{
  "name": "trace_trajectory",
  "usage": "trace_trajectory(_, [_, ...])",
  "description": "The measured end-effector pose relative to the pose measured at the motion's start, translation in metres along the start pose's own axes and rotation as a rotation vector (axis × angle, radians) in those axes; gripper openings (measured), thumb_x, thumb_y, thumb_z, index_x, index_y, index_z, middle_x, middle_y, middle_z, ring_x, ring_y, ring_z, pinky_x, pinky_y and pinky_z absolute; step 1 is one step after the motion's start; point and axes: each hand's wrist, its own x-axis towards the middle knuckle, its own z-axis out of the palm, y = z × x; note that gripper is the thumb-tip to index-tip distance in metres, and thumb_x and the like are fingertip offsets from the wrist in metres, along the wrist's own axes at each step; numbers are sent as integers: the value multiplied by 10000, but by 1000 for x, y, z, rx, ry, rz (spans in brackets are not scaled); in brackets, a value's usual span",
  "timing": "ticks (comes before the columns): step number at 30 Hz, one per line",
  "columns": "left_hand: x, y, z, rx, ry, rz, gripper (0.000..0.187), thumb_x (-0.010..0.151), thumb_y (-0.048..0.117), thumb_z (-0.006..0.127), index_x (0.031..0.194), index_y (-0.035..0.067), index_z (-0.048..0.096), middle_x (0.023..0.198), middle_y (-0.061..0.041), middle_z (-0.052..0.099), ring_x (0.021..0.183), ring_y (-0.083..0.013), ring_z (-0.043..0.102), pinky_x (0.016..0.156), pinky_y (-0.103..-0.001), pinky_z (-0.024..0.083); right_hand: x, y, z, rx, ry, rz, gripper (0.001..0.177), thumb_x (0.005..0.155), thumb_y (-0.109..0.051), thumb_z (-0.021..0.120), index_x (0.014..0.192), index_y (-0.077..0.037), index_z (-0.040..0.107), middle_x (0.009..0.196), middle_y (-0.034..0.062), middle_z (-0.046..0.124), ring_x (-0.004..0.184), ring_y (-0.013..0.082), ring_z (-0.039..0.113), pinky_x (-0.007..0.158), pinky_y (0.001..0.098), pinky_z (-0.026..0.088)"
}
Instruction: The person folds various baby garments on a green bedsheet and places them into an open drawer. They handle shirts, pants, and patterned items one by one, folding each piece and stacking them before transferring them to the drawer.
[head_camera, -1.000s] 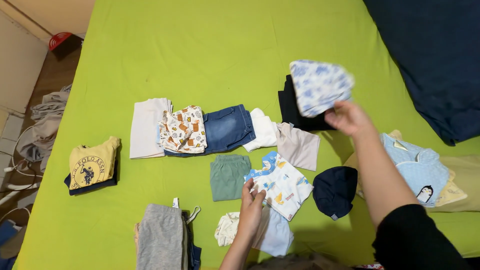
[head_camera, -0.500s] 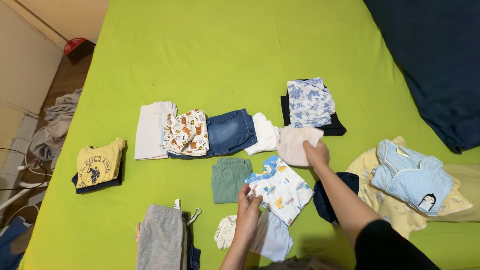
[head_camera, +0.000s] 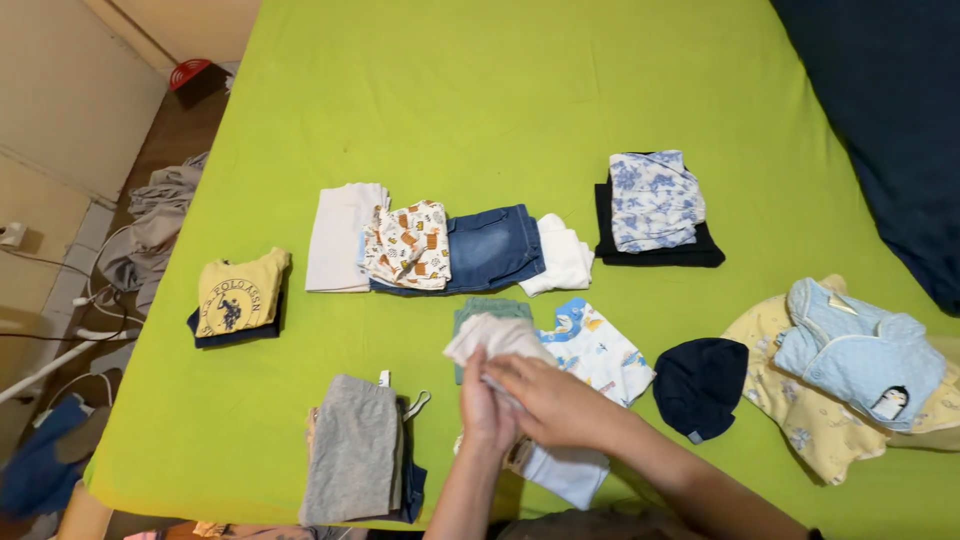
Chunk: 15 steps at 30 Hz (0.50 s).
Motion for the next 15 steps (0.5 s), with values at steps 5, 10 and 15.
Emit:
trace_trajectory(5, [3, 78, -48, -136, -33, 165, 511, 967, 316, 430, 1348, -14, 518, 1265, -176, 673, 1175, -326, 640, 1065, -481, 471, 9, -26, 2, 149, -163, -108, 555, 888, -149, 656, 1418, -24, 548, 1443, 167, 538, 1289, 364, 550, 1046, 427, 445])
trace_trajectory(10, [20, 176, -69, -128, -61, 342, 481, 973, 284, 416, 1354, 7, 510, 1331, -161, 641, 1235, -325, 607, 1106, -494, 452, 30, -31, 5, 132, -259, 38, 475, 950, -225, 611, 1396, -67, 562, 1348, 109, 622, 1241, 315, 589, 1026, 410, 470])
trace_trajectory(15, [75, 274, -41, -189, -263, 496, 471, 969, 231, 428, 1379, 17, 519, 1397, -145, 606, 1318, -305, 574, 1182, -491, 432, 49, -23, 9, 193, -287, 106, 473, 976, -250, 578, 1415, -76, 548, 1376, 104, 598, 1218, 302, 602, 1015, 399, 486])
